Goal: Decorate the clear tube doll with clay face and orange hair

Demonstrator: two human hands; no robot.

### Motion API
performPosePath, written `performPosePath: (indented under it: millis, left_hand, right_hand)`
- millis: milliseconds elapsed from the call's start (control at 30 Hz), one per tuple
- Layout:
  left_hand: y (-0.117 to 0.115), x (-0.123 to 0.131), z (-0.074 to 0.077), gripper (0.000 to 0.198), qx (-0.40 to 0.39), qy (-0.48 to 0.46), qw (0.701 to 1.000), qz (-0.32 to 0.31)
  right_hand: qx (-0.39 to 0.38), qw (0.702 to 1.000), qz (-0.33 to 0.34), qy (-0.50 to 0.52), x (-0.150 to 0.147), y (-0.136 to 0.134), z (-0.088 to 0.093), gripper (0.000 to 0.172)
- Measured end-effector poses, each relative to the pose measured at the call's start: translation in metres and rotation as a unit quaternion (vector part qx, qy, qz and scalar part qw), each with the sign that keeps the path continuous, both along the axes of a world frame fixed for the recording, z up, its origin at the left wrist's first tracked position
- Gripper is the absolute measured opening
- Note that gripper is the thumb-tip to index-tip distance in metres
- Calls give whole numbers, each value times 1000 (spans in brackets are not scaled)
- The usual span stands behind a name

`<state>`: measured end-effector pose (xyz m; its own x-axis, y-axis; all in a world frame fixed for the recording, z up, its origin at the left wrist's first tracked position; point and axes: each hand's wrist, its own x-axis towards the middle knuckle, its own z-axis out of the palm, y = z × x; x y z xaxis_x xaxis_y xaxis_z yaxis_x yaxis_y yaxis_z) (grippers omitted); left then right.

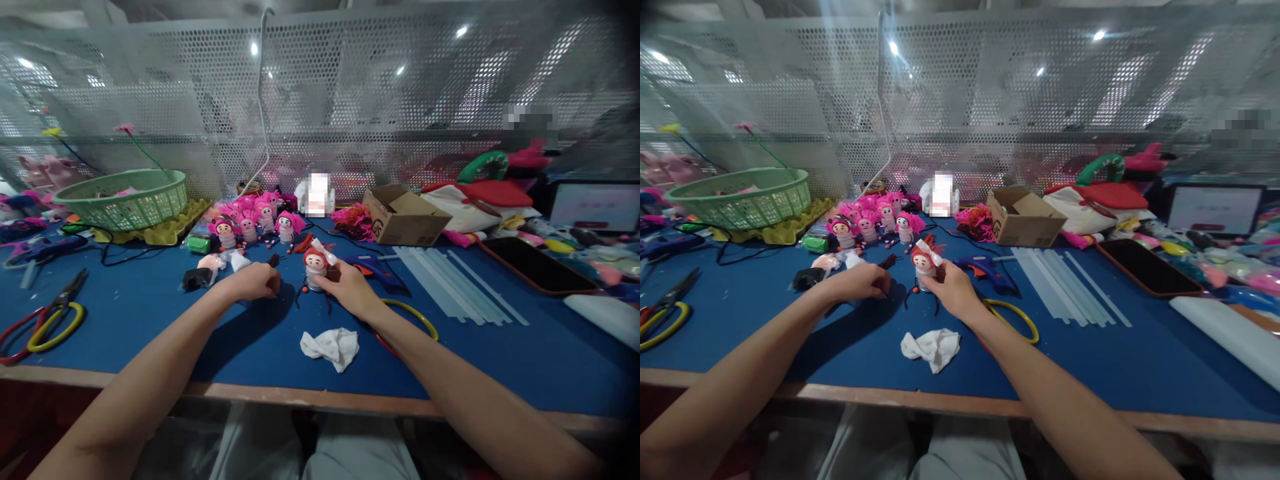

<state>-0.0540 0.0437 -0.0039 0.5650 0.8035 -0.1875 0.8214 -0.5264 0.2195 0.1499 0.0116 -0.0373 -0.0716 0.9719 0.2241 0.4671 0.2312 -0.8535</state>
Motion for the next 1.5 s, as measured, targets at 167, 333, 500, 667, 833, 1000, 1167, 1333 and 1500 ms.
performPosePath:
  millis: [167, 333, 500, 667, 833, 1000, 1167, 1333, 1500]
  left_hand:
    - [0, 0, -1, 10, 2, -15, 1000, -1]
    - [-3, 1, 3, 11, 11, -55, 998, -1]
    - [-8, 3, 6, 9, -24, -132, 991, -23]
    - [-8, 5, 4, 15, -52, -176, 982, -38]
    - [-5, 6, -1, 18, -33, -143, 989, -36]
    - [-2, 6, -9, 16, -7, -127, 992, -23]
    - [-6, 6, -6, 17, -15, -137, 990, -20]
    - [-16, 10, 3, 13, -61, -164, 984, -29]
    - [-30, 19, 11, 7, -129, -320, 938, -33]
  right_hand:
    - [10, 1000, 5, -27, -3, 2, -1, 33]
    - [3, 999, 9, -52, -4, 1, 3, 29]
    - [4, 998, 50, -28, -2, 3, 1, 29]
    - [1, 998, 70, -5, -3, 5, -1, 33]
    - [-6, 997, 72, 1, -5, 5, 1, 35]
    - [-15, 997, 76, 10, -3, 3, 0, 35]
    - [-18, 997, 75, 1, -3, 6, -6, 34]
    - [-7, 996, 64, 56, 1, 2, -3, 44]
    - [88, 994, -40, 50, 7, -25, 21, 26]
